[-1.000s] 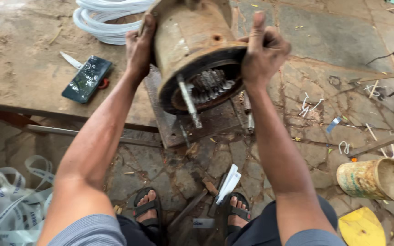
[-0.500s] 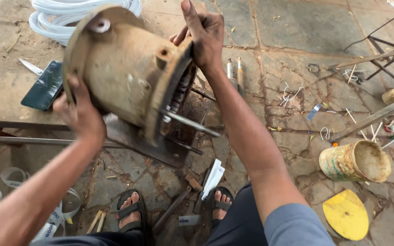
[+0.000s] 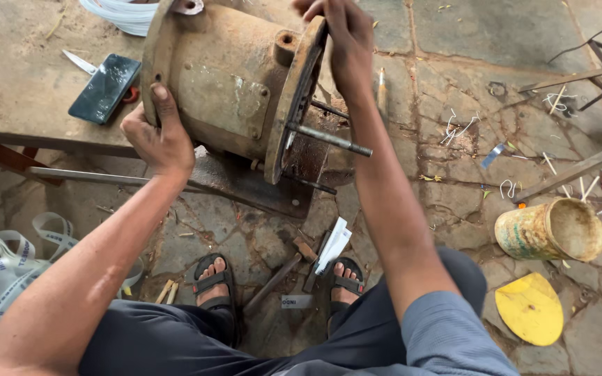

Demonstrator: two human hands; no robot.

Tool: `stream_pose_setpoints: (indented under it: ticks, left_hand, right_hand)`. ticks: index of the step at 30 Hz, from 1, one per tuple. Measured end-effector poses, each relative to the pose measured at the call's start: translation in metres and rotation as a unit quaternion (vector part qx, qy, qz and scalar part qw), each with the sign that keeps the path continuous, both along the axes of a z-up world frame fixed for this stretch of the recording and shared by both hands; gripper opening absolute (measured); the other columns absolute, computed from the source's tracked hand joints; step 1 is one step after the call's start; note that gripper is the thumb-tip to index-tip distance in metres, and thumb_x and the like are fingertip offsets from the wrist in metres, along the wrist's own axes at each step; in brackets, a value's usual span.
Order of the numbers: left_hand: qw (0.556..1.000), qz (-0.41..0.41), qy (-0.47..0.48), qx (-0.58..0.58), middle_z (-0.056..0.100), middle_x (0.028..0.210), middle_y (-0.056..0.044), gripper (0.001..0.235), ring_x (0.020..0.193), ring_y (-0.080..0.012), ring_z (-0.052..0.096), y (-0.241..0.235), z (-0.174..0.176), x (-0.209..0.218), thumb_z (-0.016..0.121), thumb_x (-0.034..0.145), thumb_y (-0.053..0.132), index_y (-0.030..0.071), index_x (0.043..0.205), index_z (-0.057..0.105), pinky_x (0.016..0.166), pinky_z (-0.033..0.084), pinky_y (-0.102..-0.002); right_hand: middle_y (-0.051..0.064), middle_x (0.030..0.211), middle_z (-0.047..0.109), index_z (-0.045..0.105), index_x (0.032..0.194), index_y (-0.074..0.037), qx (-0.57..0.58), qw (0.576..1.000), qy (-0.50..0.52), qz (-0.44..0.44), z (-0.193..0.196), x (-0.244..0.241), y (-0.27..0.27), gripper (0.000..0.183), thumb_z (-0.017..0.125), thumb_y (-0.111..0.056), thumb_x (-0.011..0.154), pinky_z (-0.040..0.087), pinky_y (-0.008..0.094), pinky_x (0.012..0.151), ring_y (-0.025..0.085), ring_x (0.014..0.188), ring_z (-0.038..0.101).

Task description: The person inserts strips of insulation paper into the slots of an electric motor stator using a small metal tool, turns the stator over, and moves the assembly on a wooden support block.

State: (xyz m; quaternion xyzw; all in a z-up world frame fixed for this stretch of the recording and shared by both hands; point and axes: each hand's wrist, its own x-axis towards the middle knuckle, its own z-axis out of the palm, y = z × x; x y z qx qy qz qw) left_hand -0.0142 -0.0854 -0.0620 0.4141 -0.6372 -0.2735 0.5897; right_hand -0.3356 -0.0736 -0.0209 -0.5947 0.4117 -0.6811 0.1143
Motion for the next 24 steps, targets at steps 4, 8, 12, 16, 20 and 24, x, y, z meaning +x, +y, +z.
stream_pose_setpoints:
  ticks: [4, 8, 12, 16, 20, 24]
  left_hand:
    - [0.999, -0.008, 0.003, -0.042, 0.050, 0.061, -0.003, 0.076, 0.062, -0.0148, 0.050, -0.001, 0.003, -0.001, 0.049, 0.111, 0.062, -0.003, 0.073, 0.057, 0.060, 0.036, -0.038]
    - [0.998, -0.023, -0.007, -0.064, 0.052, 0.069, -0.004, 0.070, 0.070, -0.0157, 0.052, 0.000, 0.001, 0.001, 0.048, 0.115, 0.061, -0.003, 0.091, 0.063, 0.066, 0.039, -0.037]
    - [0.995, -0.027, -0.004, -0.099, 0.054, 0.076, -0.005, 0.065, 0.073, -0.0177, 0.052, 0.001, 0.003, 0.002, 0.047, 0.115, 0.055, -0.006, 0.100, 0.065, 0.068, 0.041, -0.038]
    - [0.992, -0.038, -0.047, -0.114, 0.048, 0.066, -0.008, 0.063, 0.060, -0.0177, 0.049, -0.001, 0.008, 0.011, 0.048, 0.115, 0.053, -0.006, 0.101, 0.064, 0.057, 0.036, -0.037]
    - [0.987, -0.006, -0.070, -0.142, 0.050, 0.066, -0.013, 0.061, 0.058, -0.0179, 0.053, -0.002, 0.003, 0.008, 0.051, 0.119, 0.047, -0.007, 0.095, 0.063, 0.057, 0.039, -0.037]
    - [0.987, 0.018, -0.075, -0.144, 0.054, 0.067, -0.015, 0.059, 0.060, -0.0188, 0.055, 0.000, 0.003, 0.008, 0.054, 0.121, 0.043, -0.009, 0.092, 0.063, 0.060, 0.042, -0.037]
  right_hand:
    - [0.011, 0.107, 0.071, 0.072, 0.115, -0.007, 0.019, 0.970, -0.232, 0.077, -0.035, 0.006, 0.095, 0.057, 0.040, -0.054, 0.110, 0.055, 0.033, 0.088, 0.020, 0.096, 0.065]
    - [0.015, 0.089, 0.072, 0.070, 0.093, -0.004, 0.030, 0.836, -0.548, 0.008, -0.089, 0.056, 0.153, 0.071, 0.035, -0.065, 0.101, 0.062, 0.042, 0.089, 0.032, 0.087, 0.074]
    - [0.010, 0.085, 0.068, 0.070, 0.087, -0.005, -0.019, 0.840, -0.526, 0.129, -0.108, 0.087, 0.153, 0.069, 0.038, -0.064, 0.103, 0.057, 0.041, 0.070, 0.029, 0.072, 0.068]
    - [0.005, 0.064, 0.061, 0.066, 0.076, -0.010, -0.090, 0.813, -0.542, 0.192, -0.123, 0.099, 0.151, 0.065, 0.044, -0.063, 0.106, 0.048, 0.031, 0.048, 0.017, 0.053, 0.057]
    - [-0.003, 0.049, 0.050, 0.061, 0.068, -0.014, -0.194, 0.762, -0.525, 0.326, -0.128, 0.100, 0.147, 0.063, 0.048, -0.058, 0.111, 0.035, 0.022, 0.041, 0.009, 0.039, 0.043]
    - [-0.003, 0.046, 0.047, 0.056, 0.064, -0.015, -0.212, 0.722, -0.596, 0.281, -0.121, 0.107, 0.146, 0.060, 0.044, -0.047, 0.113, 0.036, 0.023, 0.037, 0.009, 0.034, 0.040]
